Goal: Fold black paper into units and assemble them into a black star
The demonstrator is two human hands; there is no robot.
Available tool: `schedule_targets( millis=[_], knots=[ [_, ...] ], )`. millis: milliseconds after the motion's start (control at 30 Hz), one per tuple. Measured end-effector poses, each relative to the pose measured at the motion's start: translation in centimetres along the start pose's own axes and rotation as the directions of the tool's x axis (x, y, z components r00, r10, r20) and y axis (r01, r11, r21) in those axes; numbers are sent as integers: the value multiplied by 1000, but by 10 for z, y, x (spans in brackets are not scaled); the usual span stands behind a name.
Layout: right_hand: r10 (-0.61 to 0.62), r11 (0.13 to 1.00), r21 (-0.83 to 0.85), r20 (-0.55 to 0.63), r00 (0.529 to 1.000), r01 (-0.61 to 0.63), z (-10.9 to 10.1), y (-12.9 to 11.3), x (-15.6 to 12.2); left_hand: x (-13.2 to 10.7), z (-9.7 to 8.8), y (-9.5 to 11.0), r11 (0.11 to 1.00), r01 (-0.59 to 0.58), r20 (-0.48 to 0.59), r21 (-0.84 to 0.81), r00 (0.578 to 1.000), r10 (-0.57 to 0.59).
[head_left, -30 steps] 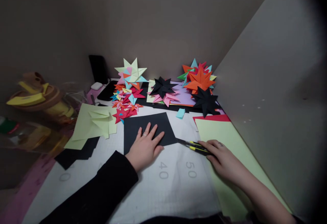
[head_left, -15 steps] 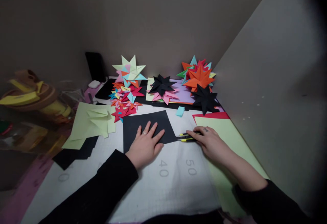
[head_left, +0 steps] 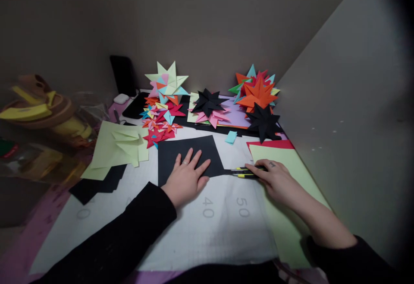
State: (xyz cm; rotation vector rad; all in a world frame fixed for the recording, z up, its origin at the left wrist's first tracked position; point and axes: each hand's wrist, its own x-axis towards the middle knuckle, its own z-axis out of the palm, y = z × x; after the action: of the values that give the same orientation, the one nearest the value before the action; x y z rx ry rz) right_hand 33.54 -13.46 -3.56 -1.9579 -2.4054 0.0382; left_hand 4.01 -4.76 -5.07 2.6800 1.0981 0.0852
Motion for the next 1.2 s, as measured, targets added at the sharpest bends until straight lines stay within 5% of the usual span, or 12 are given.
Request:
schedule_targets(
  millis=[1200],
  knots=[
    [5,997,77,59,998,-9,-6,-26,-8,1,-1,1,1000,5,12,22,1000,-5]
  ],
)
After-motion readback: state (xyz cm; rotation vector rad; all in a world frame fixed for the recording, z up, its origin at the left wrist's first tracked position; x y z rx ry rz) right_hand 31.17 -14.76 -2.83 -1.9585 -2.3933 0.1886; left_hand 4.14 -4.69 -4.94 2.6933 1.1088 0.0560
